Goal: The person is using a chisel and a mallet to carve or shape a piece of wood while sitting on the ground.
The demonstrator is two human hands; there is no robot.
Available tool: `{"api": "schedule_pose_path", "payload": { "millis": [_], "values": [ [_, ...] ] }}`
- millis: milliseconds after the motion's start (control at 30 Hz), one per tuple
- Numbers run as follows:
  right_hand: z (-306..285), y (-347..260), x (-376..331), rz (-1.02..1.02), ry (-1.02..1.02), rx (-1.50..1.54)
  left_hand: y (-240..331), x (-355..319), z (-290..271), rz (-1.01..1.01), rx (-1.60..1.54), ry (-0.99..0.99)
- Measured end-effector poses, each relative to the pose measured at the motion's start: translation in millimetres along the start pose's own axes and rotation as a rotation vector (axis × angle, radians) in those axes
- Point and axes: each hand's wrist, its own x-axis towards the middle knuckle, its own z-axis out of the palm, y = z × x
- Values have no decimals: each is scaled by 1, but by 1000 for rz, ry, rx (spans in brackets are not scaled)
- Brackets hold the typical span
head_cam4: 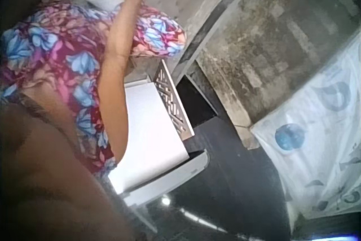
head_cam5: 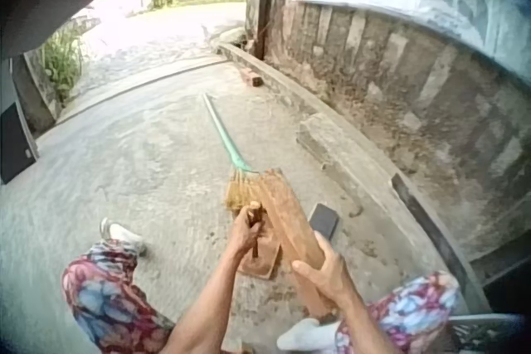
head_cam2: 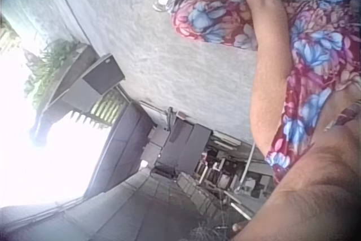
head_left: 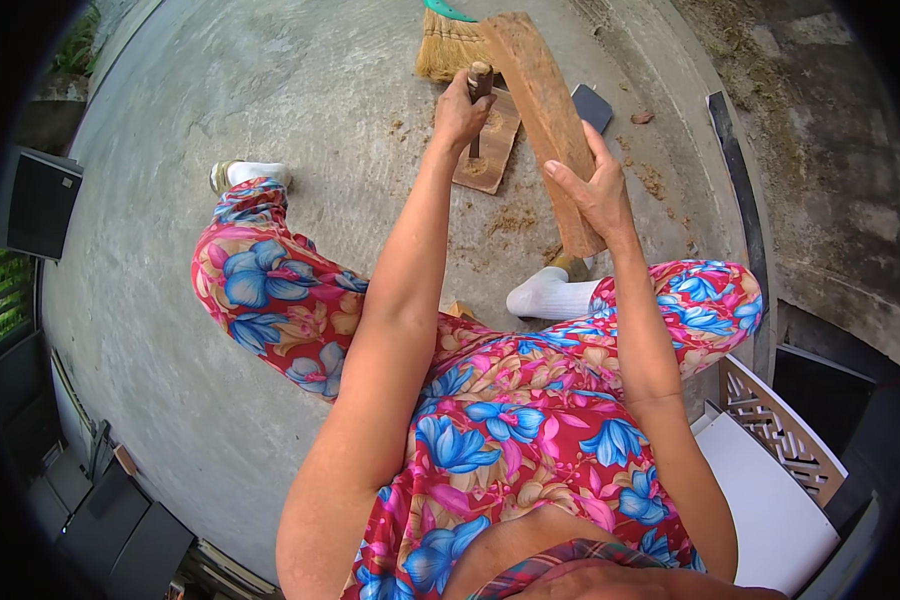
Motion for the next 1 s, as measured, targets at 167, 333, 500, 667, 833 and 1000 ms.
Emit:
{"api": "schedule_pose_path", "payload": {
  "millis": [167,333,500,667,833,1000],
  "values": [
    [-5,-1,0,-41,48,-35,3,-8,8,14,14,3],
    [0,-4,-5,-53,68,-19,-6,-8,12,71,-28,12],
    [10,11,0,-21,2,-193,-14,0,13,-15,-77,-50],
    [13,7,-2,-49,36,-21,-13,0,12,21,-135,-13],
    [10,6,4,-13,-30,-115,-15,-7,14,-103,15,-33],
    [16,20,3,-66,55,-86,-23,5,15,-52,-13,-34]
  ]
}}
